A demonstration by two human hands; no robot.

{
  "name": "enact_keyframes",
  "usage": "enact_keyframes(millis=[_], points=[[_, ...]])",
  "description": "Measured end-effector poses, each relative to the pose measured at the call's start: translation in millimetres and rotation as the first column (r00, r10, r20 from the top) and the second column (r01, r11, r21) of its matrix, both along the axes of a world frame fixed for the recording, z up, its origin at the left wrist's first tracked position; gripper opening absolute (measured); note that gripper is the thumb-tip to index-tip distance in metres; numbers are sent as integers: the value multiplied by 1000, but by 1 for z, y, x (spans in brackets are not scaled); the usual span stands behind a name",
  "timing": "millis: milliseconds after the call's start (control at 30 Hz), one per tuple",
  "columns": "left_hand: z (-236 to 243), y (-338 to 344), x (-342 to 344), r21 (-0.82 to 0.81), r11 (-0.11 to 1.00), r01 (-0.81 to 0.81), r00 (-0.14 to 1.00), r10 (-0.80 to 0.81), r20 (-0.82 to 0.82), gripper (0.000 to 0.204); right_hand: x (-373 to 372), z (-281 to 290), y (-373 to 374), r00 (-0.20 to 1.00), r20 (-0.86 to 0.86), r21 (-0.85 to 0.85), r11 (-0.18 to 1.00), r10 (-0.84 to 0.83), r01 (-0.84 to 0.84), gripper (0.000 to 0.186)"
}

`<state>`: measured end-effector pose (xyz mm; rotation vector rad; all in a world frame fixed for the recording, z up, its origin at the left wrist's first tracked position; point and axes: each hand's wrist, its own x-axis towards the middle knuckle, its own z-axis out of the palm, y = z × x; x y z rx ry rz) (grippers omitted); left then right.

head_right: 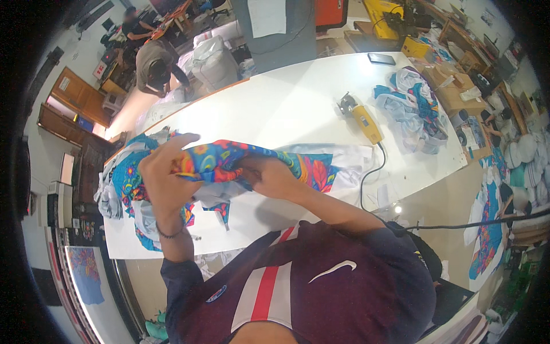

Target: The person uses a yellow electric fabric cutter to cut a large piece of colorful patterned fabric laid on a white table. They repeatedly smooth, lift, and reposition the fabric while cutting along its edges, creating separate cut pieces that accumulate on the table.

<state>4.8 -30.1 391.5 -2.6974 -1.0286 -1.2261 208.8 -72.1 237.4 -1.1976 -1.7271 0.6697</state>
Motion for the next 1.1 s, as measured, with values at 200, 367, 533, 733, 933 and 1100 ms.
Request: enact_keyframes(millis=[200, 367, 533, 733, 933, 1100], points=[[18, 13, -40, 9, 994, -109, 980, 109, -164, 58, 62, 32, 3, 535, -830, -268, 954, -157, -136, 29], [29, 23, -58, 103, 995, -12, 968, 37, -247, 63, 135, 110, -35, 860, 501, -46, 995, 101, -90, 45], [42, 56, -87, 464, 867, -182, 974, 224, -37, 49, 161, 133, -23, 829, 145, 456, 780, -541, 429, 30], [34, 155, -136, 508, 588, -630, 718, 689, 93, 24, 245, 105, 62, 472, 220, 454, 518, -853, 725, 30], [-15, 279, -187, -300, 672, -677, 698, 715, 28, 33, 282, 63, 144, 819, -310, -194, 876, -482, 442, 39], [10, 278, -237, 215, 898, -384, 803, 209, 559, 33, 267, 113, 125, 766, -421, 87, 819, -486, 567, 42]])
